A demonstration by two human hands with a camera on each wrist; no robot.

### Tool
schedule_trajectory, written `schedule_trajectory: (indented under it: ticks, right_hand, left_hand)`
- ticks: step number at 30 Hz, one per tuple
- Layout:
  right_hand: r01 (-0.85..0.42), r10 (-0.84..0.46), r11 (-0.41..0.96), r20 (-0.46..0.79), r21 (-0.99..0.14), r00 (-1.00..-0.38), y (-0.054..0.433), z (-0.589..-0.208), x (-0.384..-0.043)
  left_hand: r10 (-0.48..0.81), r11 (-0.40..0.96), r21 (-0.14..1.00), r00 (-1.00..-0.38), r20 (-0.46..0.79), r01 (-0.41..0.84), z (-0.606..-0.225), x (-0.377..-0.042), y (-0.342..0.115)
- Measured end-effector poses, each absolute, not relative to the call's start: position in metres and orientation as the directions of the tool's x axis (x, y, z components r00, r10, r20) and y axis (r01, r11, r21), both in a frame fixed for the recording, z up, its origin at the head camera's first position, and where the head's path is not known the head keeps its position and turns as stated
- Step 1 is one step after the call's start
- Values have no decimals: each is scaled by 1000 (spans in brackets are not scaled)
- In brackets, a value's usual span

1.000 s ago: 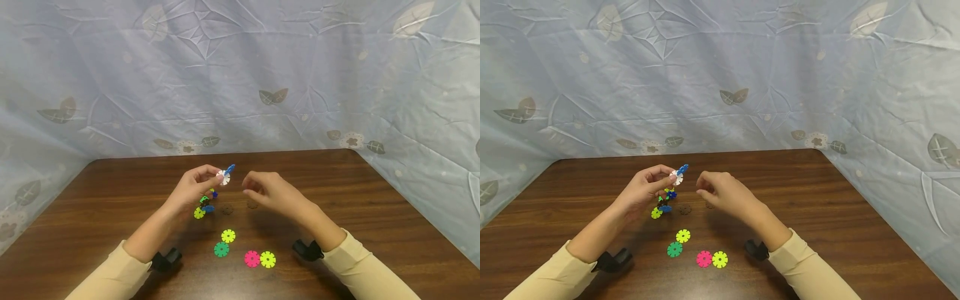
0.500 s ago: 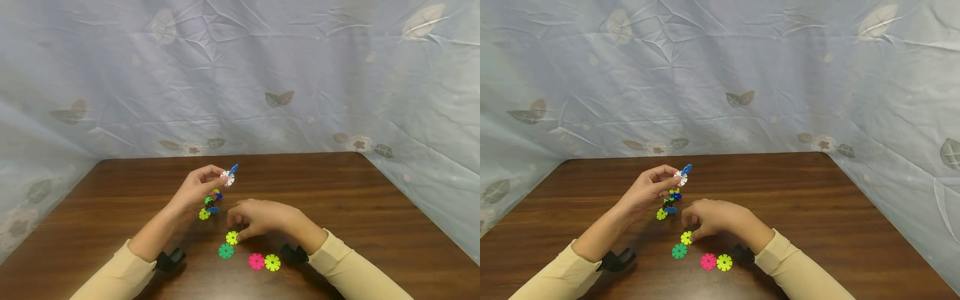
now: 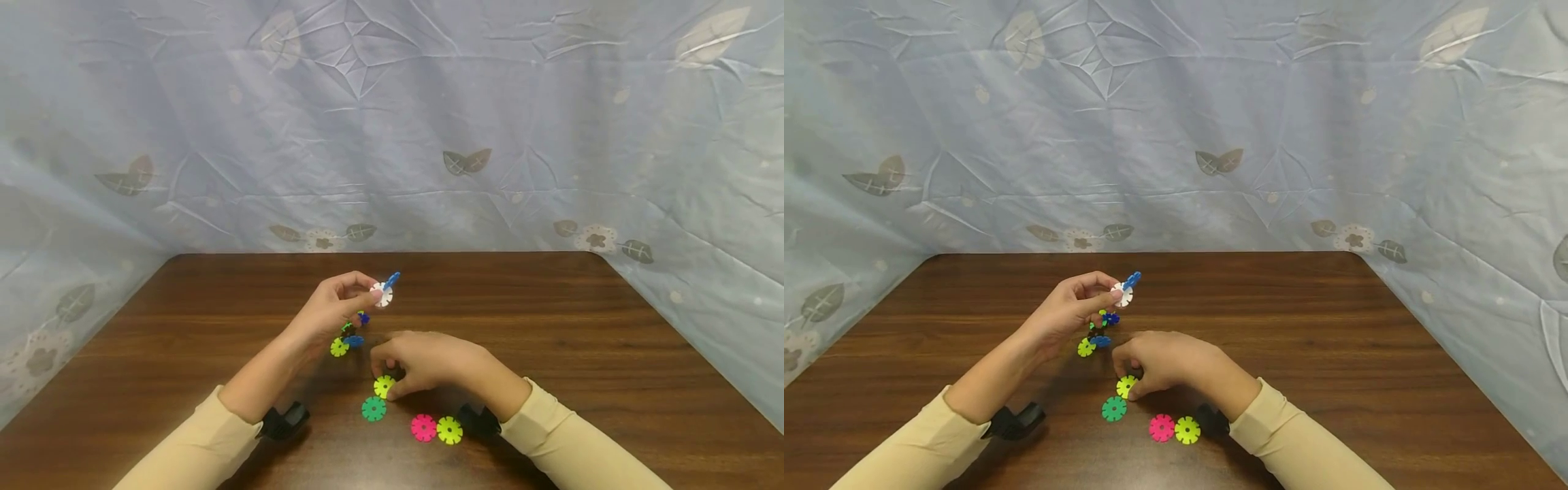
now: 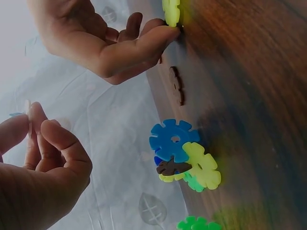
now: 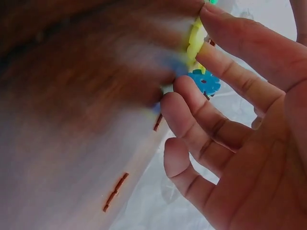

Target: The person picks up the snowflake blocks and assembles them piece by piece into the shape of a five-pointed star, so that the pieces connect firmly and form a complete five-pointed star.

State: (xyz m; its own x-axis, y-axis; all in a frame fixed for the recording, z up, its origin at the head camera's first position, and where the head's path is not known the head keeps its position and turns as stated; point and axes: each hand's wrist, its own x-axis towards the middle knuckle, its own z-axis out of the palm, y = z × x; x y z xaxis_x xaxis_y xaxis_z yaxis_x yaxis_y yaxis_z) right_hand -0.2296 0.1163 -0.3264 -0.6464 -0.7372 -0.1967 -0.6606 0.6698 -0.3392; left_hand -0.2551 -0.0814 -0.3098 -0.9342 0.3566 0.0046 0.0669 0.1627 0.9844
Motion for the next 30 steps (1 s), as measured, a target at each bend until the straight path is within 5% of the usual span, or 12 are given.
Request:
schedule_trajectory:
  ticks: [11,19,30]
  right_hand:
    - [-631,-779,576,-115,-521,-616,135,-331,-242]
    - [-546,-687,428,133,-720,-715,175,-313,-258]
    - [-614,-515,283,423,-737,-745,182,-305,-261]
  left_hand:
    - [355,158,985,-935,11,71,-315,-255,-81]
    - [374,154,988,-927,-31,30,-316,-256,-77]
    - [385,147,989,-921,-59,-2,-314,-253,-74]
